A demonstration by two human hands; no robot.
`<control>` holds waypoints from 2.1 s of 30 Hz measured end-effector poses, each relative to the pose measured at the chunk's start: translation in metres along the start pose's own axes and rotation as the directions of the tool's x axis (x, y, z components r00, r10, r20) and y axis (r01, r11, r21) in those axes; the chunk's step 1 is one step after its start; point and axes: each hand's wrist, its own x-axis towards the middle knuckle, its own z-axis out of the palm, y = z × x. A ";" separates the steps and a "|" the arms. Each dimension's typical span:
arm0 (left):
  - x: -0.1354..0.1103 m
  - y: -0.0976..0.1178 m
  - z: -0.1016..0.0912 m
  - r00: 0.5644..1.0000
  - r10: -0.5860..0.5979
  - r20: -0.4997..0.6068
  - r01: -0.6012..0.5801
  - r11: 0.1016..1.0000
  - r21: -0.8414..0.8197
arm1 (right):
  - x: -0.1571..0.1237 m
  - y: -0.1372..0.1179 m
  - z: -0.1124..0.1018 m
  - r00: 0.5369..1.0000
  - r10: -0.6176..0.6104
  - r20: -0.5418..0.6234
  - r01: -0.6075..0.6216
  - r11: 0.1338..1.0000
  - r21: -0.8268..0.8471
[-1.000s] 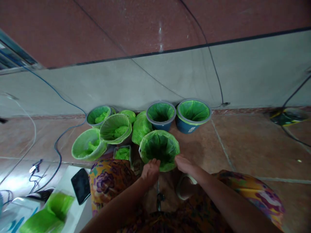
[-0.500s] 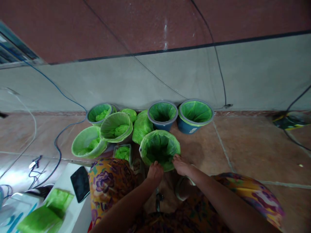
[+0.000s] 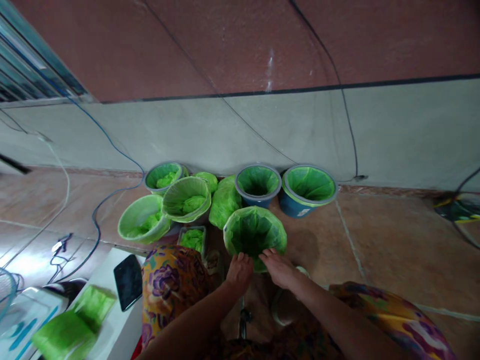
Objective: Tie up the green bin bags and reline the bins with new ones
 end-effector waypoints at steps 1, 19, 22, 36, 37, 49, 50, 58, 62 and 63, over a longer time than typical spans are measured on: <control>-0.001 0.001 0.000 1.000 0.003 0.005 -0.003 1.000 -0.008 | -0.002 -0.004 0.003 0.999 0.002 0.042 -0.002 1.000 0.000; -0.002 -0.027 -0.021 0.996 -0.087 -0.015 0.082 0.972 -0.222 | 0.007 0.042 0.028 0.987 0.149 0.053 -0.152 0.987 0.060; 0.011 -0.039 -0.034 0.976 -0.201 -0.080 0.175 0.951 -0.257 | 0.017 0.041 0.001 0.991 0.126 -0.051 -0.117 0.981 0.157; 0.119 -0.110 -0.048 0.875 -0.480 0.062 0.478 0.839 -0.258 | 0.159 0.074 -0.016 0.908 0.390 -0.155 -0.352 0.908 0.226; 0.120 -0.110 -0.044 0.872 -0.483 0.082 0.487 0.835 -0.257 | 0.161 0.075 -0.013 0.905 0.399 -0.150 -0.361 0.904 0.230; 0.111 -0.103 -0.033 0.875 -0.465 0.138 0.485 0.831 -0.273 | 0.174 0.028 -0.017 0.967 0.234 -0.103 -0.204 0.949 0.242; 0.110 -0.103 -0.034 0.874 -0.464 0.143 0.486 0.831 -0.270 | 0.178 0.027 -0.018 0.977 0.194 -0.094 -0.164 0.953 0.256; 0.099 -0.117 -0.077 0.897 -0.415 0.156 0.442 0.863 -0.244 | 0.174 0.027 -0.009 0.960 0.243 -0.143 -0.186 0.927 0.325; 0.095 -0.127 -0.109 0.928 -0.349 0.133 0.370 0.905 -0.209 | 0.169 0.009 0.000 0.963 0.226 -0.148 -0.157 0.915 0.372; 0.094 -0.128 -0.114 0.934 -0.336 0.124 0.355 0.913 -0.198 | 0.173 0.004 0.000 0.962 0.229 -0.146 -0.157 0.909 0.386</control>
